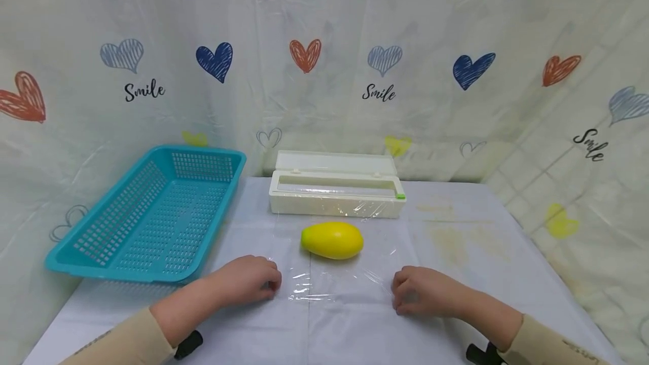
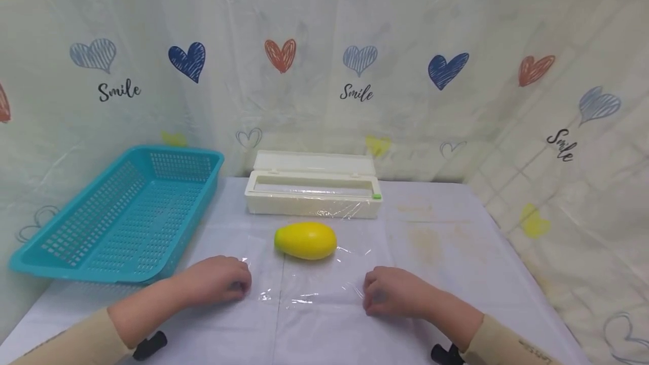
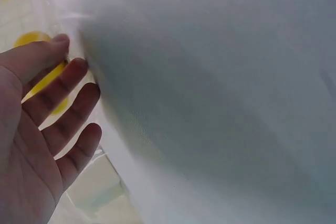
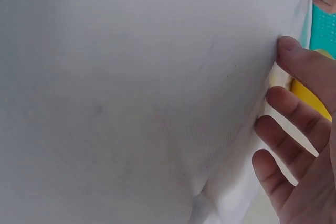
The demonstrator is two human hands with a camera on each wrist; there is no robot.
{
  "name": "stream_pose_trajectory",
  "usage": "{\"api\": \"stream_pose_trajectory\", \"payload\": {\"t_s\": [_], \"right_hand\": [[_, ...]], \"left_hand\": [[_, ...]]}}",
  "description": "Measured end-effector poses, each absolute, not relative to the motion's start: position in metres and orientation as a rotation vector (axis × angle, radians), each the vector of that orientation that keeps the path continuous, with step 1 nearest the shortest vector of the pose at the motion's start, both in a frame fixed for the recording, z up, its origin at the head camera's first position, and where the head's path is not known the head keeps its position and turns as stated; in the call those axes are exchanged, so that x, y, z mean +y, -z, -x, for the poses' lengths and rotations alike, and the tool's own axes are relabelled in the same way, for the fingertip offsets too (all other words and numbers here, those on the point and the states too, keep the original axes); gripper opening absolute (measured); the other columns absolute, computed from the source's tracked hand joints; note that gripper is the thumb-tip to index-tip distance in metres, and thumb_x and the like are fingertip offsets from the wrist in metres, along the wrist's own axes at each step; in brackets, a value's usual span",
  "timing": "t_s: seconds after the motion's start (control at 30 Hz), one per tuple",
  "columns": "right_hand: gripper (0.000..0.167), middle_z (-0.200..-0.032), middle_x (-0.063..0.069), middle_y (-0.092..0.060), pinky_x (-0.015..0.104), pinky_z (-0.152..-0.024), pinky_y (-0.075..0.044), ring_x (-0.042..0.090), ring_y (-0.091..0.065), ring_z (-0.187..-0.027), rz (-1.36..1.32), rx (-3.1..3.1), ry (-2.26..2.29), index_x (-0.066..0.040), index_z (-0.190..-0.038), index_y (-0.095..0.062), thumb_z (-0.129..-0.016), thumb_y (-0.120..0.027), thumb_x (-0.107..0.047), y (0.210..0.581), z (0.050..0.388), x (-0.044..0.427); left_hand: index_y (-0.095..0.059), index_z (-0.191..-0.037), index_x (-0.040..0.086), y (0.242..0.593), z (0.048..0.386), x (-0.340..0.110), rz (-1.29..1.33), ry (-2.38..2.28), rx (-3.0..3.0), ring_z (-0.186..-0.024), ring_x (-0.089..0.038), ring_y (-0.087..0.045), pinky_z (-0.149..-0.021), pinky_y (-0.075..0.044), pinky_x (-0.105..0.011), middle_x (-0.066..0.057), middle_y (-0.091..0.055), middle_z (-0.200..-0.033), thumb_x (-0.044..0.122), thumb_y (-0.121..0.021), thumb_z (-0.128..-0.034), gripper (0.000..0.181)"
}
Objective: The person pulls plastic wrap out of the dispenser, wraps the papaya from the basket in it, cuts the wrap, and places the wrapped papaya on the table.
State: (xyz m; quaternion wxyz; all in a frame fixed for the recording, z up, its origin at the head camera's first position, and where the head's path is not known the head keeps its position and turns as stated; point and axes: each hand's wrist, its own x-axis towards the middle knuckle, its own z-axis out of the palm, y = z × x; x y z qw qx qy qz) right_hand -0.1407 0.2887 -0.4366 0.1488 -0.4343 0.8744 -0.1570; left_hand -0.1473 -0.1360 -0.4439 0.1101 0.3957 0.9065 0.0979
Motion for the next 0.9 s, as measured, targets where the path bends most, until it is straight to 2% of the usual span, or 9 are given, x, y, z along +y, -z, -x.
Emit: {"api": "stream_pose_trajectory", "payload": {"t_s": [0.2,0.33,0.5,0.63,0.73,0.9], "right_hand": [[0.008,-0.094,-0.019,-0.062,0.026,-0.078,-0.051,0.001,-0.057,-0.088,1.247,2.505,0.628,-0.030,-0.089,-0.077,-0.086,-0.079,-0.023,0.430,0.142,0.294],[0.002,-0.094,-0.019,-0.062,0.029,-0.078,-0.053,0.002,-0.059,-0.087,1.161,2.539,0.734,-0.028,-0.089,-0.077,-0.088,-0.077,-0.028,0.419,0.145,0.301],[0.011,-0.095,-0.016,-0.064,0.033,-0.075,-0.054,0.007,-0.061,-0.087,1.047,2.577,0.850,-0.024,-0.092,-0.078,-0.089,-0.074,-0.034,0.402,0.152,0.306],[0.011,-0.096,-0.013,-0.066,0.029,-0.072,-0.052,0.008,-0.060,-0.087,1.030,2.629,0.893,-0.026,-0.094,-0.077,-0.090,-0.073,-0.035,0.394,0.160,0.309],[0.008,-0.096,-0.014,-0.066,0.026,-0.072,-0.051,0.006,-0.060,-0.088,1.008,2.680,0.908,-0.029,-0.095,-0.076,-0.090,-0.072,-0.034,0.390,0.169,0.311],[0.005,-0.095,-0.009,-0.069,0.026,-0.074,-0.051,0.007,-0.060,-0.087,0.939,2.738,0.963,-0.027,-0.095,-0.075,-0.092,-0.072,-0.027,0.388,0.186,0.312]], "left_hand": [[-0.066,-0.091,0.024,0.442,0.143,-0.139,-1.036,-0.431,2.747,-0.078,-0.005,-0.052,-0.075,-0.050,-0.029,0.019,-0.056,-0.083,0.020,-0.069,-0.0914,0.006],[-0.066,-0.094,0.025,0.437,0.139,-0.142,-0.982,-0.529,2.869,-0.089,-0.007,-0.056,-0.082,-0.052,-0.029,0.019,-0.056,-0.092,0.021,-0.068,-0.0925,0.005],[-0.063,-0.093,0.028,0.431,0.138,-0.143,-0.866,-0.705,2.964,-0.095,-0.010,-0.060,-0.085,-0.053,-0.028,0.020,-0.056,-0.097,0.021,-0.071,-0.0913,0.011],[-0.061,-0.095,0.030,0.429,0.141,-0.140,-0.794,-0.838,2.991,-0.096,-0.010,-0.060,-0.085,-0.053,-0.028,0.020,-0.056,-0.099,0.020,-0.071,-0.0924,0.014],[-0.061,-0.098,0.029,0.429,0.145,-0.136,-0.692,-0.919,2.995,-0.096,-0.011,-0.059,-0.085,-0.052,-0.030,0.020,-0.057,-0.100,0.022,-0.068,-0.0946,0.011],[-0.062,-0.103,0.025,0.428,0.156,-0.125,-0.521,-1.025,3.003,-0.095,-0.013,-0.059,-0.082,-0.051,-0.031,0.015,-0.059,-0.099,0.027,-0.064,-0.0976,0.006]]}}
